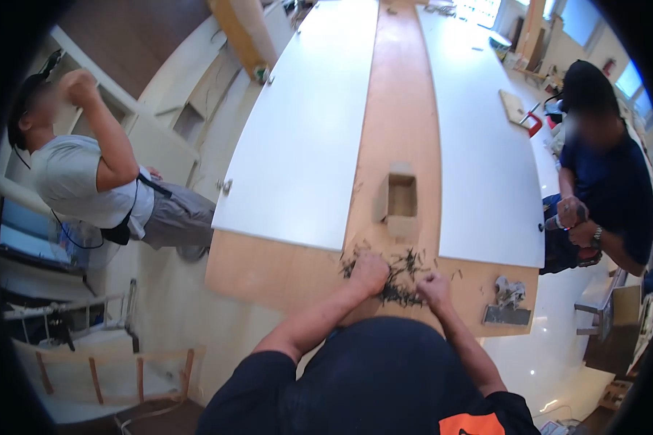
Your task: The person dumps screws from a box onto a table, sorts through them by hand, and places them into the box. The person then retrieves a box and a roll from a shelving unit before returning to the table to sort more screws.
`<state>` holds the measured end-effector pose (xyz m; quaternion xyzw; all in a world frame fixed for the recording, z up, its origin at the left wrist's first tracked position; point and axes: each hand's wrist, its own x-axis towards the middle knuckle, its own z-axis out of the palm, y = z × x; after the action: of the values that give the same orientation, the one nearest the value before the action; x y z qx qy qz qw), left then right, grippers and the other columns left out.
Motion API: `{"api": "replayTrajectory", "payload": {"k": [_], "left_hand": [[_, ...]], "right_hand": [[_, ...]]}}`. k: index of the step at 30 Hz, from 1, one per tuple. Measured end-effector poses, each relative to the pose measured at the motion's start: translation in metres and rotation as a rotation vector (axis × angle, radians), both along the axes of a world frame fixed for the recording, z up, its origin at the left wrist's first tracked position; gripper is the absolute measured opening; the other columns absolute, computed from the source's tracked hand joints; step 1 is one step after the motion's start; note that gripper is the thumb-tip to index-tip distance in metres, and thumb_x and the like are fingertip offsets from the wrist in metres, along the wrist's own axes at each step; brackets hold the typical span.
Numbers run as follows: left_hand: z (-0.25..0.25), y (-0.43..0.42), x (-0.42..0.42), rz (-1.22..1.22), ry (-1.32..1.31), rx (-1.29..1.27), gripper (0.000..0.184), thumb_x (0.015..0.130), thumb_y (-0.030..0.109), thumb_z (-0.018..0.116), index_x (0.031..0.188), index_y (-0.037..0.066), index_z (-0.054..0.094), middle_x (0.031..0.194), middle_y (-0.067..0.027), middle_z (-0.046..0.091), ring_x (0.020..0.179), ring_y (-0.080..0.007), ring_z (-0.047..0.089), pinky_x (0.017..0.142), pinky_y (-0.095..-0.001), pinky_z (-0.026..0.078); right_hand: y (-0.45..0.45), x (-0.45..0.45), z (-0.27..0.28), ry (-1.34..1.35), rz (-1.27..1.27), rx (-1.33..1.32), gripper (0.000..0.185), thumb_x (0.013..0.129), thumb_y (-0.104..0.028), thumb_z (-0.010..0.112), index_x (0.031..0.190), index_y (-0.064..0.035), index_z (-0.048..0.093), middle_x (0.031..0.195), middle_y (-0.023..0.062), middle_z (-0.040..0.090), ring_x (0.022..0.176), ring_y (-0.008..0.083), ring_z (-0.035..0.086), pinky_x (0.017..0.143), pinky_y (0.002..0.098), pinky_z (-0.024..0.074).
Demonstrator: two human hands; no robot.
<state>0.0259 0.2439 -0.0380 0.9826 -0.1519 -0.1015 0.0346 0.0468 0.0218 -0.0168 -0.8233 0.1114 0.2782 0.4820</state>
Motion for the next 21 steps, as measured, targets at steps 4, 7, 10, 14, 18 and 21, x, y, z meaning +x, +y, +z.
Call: {"api": "replayTrajectory", "payload": {"k": [4,7,10,14,18,21], "left_hand": [[0.006,0.001,-0.002,-0.053,-0.102,0.005,0.019,0.084,0.018,0.059,0.087,0.010,0.075,0.092,-0.0115,0.071,0.093,-0.0270,0.067,0.088,-0.0468,0.046],[0.015,0.002,-0.005,-0.068,-0.086,-0.013,0.020,0.084,0.018,0.059,0.088,0.008,0.075,0.092,-0.0117,0.070,0.093,-0.0271,0.067,0.088,-0.0463,0.045],[0.004,0.000,-0.009,-0.070,-0.108,-0.022,0.019,0.083,0.017,0.059,0.089,0.008,0.075,0.093,-0.0124,0.070,0.094,-0.0283,0.067,0.089,-0.0453,0.045],[-0.002,-0.005,-0.013,-0.082,-0.066,-0.016,0.018,0.081,0.018,0.061,0.088,0.010,0.075,0.095,-0.0133,0.069,0.095,-0.0291,0.066,0.091,-0.0440,0.044],[0.007,-0.002,-0.013,-0.071,-0.065,-0.039,0.018,0.080,0.021,0.061,0.086,0.009,0.073,0.092,-0.0140,0.069,0.090,-0.0297,0.066,0.086,-0.0453,0.046],[0.019,-0.012,-0.013,0.068,-0.133,-0.077,0.020,0.080,0.023,0.060,0.085,0.008,0.072,0.091,-0.0147,0.069,0.084,-0.0313,0.067,0.081,-0.0471,0.046]], "right_hand": [[-0.021,-0.019,-0.031,0.109,-0.179,0.378,0.027,0.086,-0.004,0.064,0.113,0.0004,0.062,0.079,0.0074,0.068,0.061,0.0154,0.065,0.053,0.0277,0.0528],[-0.030,-0.028,-0.029,0.176,-0.183,0.460,0.021,0.089,-0.005,0.062,0.110,-0.0007,0.063,0.084,0.0069,0.069,0.064,0.0153,0.067,0.056,0.0286,0.0547],[-0.037,-0.032,-0.031,0.244,-0.176,0.462,0.018,0.092,-0.008,0.060,0.109,-0.0022,0.063,0.083,0.0062,0.069,0.066,0.0159,0.067,0.059,0.0291,0.0561],[-0.046,-0.036,-0.024,0.321,-0.234,0.523,0.013,0.094,-0.009,0.059,0.105,-0.0036,0.063,0.085,0.0084,0.070,0.069,0.0177,0.069,0.060,0.0309,0.0574],[-0.055,-0.036,-0.022,0.341,-0.264,0.611,0.010,0.094,-0.009,0.060,0.103,-0.0039,0.062,0.086,0.0100,0.069,0.073,0.0204,0.070,0.060,0.0343,0.0587],[-0.060,-0.032,-0.025,0.361,-0.283,0.663,0.010,0.093,-0.007,0.061,0.102,-0.0035,0.061,0.087,0.0113,0.068,0.075,0.0242,0.070,0.062,0.0380,0.0598]]}}
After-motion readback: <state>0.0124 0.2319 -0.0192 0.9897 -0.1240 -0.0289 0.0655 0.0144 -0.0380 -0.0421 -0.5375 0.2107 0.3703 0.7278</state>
